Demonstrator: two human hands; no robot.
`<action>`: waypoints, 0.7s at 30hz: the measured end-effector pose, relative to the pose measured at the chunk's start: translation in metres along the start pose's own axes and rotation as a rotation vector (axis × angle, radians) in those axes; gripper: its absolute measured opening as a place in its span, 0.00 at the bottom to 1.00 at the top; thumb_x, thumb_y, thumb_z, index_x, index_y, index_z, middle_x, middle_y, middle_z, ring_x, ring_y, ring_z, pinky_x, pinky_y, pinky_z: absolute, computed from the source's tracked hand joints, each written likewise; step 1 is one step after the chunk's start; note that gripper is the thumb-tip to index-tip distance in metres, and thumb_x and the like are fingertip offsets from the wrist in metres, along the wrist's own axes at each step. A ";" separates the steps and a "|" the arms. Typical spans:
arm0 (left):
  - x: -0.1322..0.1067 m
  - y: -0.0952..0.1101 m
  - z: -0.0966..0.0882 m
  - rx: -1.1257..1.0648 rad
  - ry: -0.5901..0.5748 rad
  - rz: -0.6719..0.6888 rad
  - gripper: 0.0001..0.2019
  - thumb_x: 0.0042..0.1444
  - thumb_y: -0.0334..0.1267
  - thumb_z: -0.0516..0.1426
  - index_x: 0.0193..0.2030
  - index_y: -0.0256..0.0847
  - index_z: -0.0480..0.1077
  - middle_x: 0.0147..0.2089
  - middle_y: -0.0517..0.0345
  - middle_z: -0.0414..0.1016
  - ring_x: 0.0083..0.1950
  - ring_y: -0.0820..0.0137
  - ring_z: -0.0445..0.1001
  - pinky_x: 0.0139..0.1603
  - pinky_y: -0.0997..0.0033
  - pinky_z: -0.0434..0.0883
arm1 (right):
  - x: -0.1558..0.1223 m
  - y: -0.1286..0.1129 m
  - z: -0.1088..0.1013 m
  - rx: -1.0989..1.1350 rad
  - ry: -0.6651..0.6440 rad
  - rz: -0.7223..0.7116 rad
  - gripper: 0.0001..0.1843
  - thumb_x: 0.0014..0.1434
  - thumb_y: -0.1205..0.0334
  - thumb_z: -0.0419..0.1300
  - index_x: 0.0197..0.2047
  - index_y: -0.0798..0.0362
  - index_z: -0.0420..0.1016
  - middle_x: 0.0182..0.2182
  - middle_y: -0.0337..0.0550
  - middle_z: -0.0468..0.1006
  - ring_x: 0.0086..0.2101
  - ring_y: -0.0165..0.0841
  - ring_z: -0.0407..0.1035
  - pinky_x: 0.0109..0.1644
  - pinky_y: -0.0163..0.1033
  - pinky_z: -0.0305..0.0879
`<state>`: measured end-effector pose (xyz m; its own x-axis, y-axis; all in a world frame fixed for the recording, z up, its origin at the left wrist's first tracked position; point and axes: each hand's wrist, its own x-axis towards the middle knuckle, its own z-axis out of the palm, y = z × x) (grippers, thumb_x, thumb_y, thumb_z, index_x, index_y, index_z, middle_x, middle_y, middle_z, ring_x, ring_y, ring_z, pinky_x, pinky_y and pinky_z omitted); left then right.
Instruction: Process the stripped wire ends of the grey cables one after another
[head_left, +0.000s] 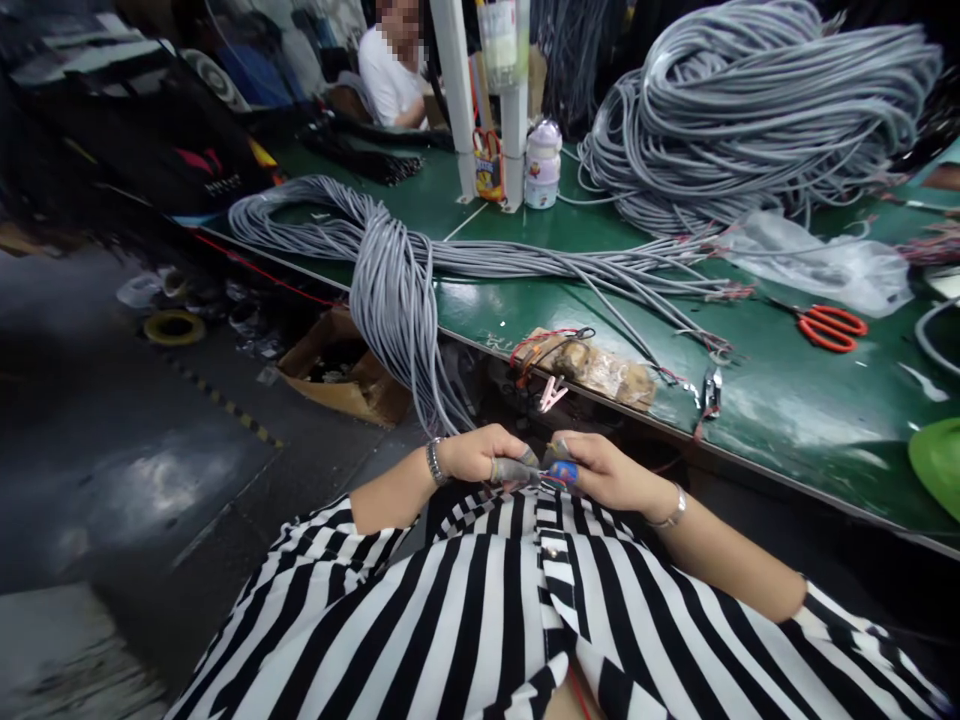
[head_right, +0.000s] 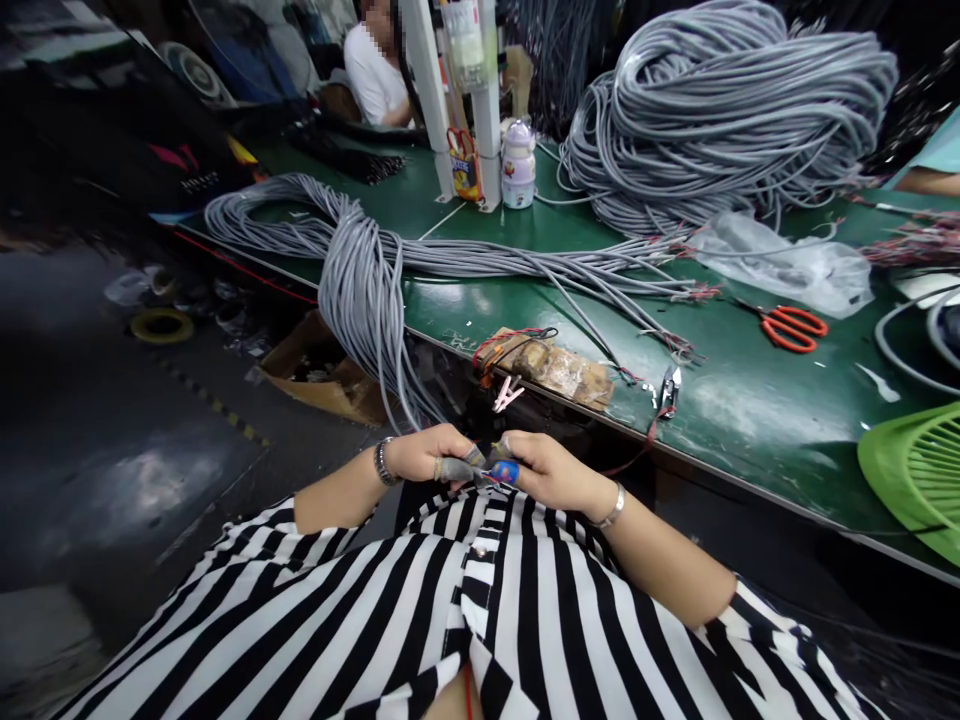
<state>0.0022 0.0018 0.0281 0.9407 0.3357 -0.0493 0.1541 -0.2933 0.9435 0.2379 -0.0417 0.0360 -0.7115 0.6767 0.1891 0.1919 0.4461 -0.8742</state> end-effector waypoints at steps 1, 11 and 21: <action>0.001 0.004 -0.001 0.208 0.054 0.087 0.19 0.64 0.49 0.51 0.31 0.36 0.73 0.27 0.52 0.76 0.26 0.72 0.73 0.29 0.75 0.68 | -0.002 0.005 0.002 0.200 0.013 0.116 0.16 0.65 0.52 0.53 0.31 0.55 0.66 0.26 0.39 0.66 0.26 0.27 0.59 0.29 0.33 0.58; -0.005 0.004 0.017 1.142 0.553 0.320 0.09 0.59 0.33 0.51 0.38 0.38 0.72 0.28 0.55 0.74 0.29 0.70 0.71 0.31 0.69 0.66 | -0.002 0.041 0.012 1.006 0.573 0.644 0.28 0.45 0.42 0.69 0.21 0.53 0.58 0.15 0.27 0.50 0.15 0.17 0.37 0.17 0.29 0.30; 0.001 -0.026 0.020 0.954 0.902 0.163 0.10 0.63 0.38 0.54 0.44 0.37 0.75 0.33 0.53 0.80 0.32 0.69 0.78 0.35 0.70 0.74 | 0.028 0.058 0.012 0.878 0.457 0.540 0.34 0.49 0.27 0.59 0.28 0.55 0.70 0.13 0.27 0.51 0.15 0.19 0.35 0.18 0.30 0.31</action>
<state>0.0050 -0.0078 -0.0030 0.4959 0.6019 0.6259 0.5589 -0.7729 0.3004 0.2212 -0.0033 -0.0149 -0.3307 0.8877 -0.3203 -0.2704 -0.4143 -0.8690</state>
